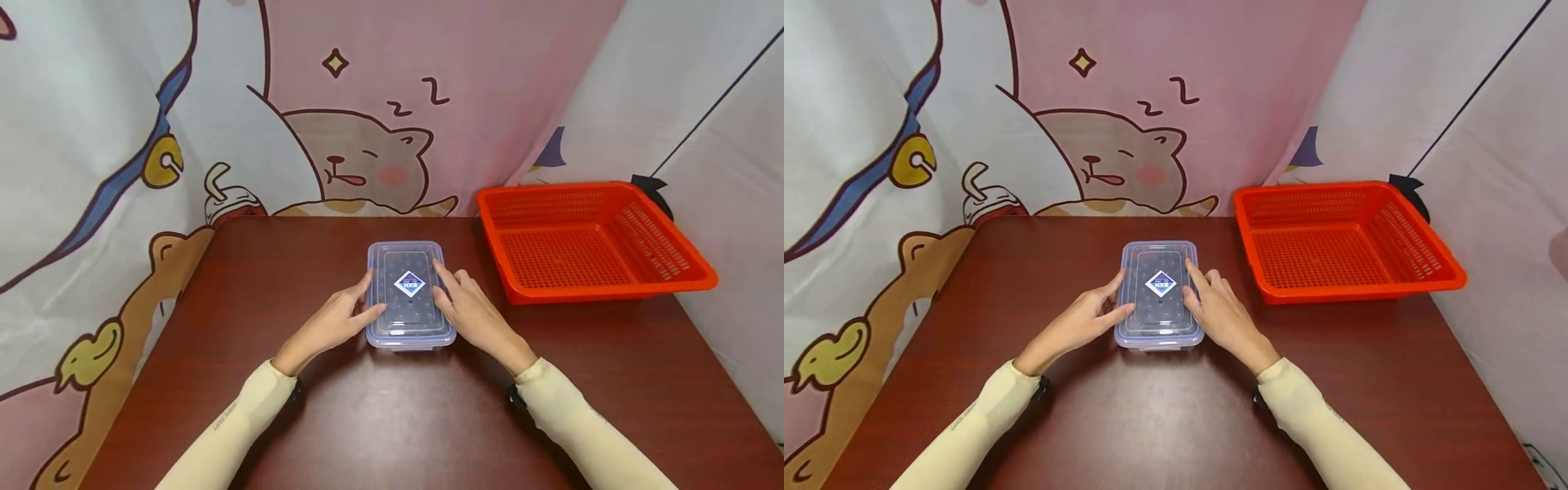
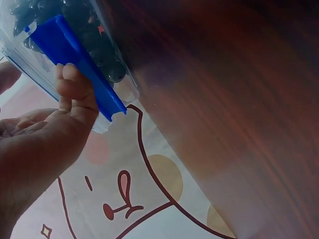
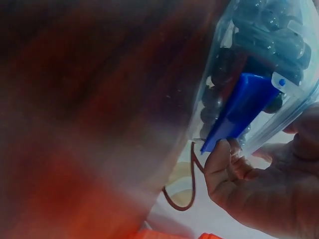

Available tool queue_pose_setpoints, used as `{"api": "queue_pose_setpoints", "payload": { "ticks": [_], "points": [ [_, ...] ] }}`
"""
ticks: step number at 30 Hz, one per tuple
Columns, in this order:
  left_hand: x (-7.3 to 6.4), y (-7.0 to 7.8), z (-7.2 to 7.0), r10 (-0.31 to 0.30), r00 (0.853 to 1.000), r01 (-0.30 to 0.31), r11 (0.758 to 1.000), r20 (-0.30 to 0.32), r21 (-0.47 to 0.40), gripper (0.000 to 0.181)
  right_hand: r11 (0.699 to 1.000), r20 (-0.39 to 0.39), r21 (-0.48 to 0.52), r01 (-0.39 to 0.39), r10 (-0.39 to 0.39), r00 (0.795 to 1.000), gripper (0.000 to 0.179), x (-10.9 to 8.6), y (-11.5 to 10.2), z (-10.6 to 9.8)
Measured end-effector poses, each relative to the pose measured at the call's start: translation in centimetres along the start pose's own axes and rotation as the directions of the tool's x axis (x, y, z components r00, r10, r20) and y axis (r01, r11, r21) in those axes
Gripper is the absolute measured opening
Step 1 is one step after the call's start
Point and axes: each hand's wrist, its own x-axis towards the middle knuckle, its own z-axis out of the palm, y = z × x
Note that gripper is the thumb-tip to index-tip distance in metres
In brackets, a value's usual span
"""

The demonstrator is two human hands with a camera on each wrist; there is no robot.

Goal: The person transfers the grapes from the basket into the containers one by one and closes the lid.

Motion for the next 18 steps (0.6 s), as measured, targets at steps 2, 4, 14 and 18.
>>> {"api": "queue_pose_setpoints", "payload": {
  "ticks": [2, 4, 14, 18],
  "points": [
    [0.1, 0.1, 0.0, -0.020, 1.000, 0.020, 1.000, 0.007, 0.023, 0.086, 1.000, -0.011, 0.006, -0.005, 0.005, 1.000, 0.069, -0.1, 0.1, 0.0],
    [0.1, 0.1, 0.0, -0.042, 0.999, 0.042, 0.999, 0.018, 0.033, 0.087, 1.000, -0.026, 0.020, -0.008, 0.009, 1.000, 0.067, -0.1, 0.3, 0.0],
    [-0.9, -0.4, 0.3, -0.159, 0.985, 0.164, 0.983, 0.062, -0.087, 0.088, 0.971, 0.029, 0.234, -0.046, 0.040, 0.999, 0.068, -0.3, 1.1, 1.0],
    [-0.8, -0.2, 0.3, -0.143, 0.989, 0.146, 0.981, 0.036, -0.125, 0.088, 0.945, 0.031, 0.327, 0.004, -0.015, 0.999, 0.068, -0.1, 0.9, 0.8]
  ]
}}
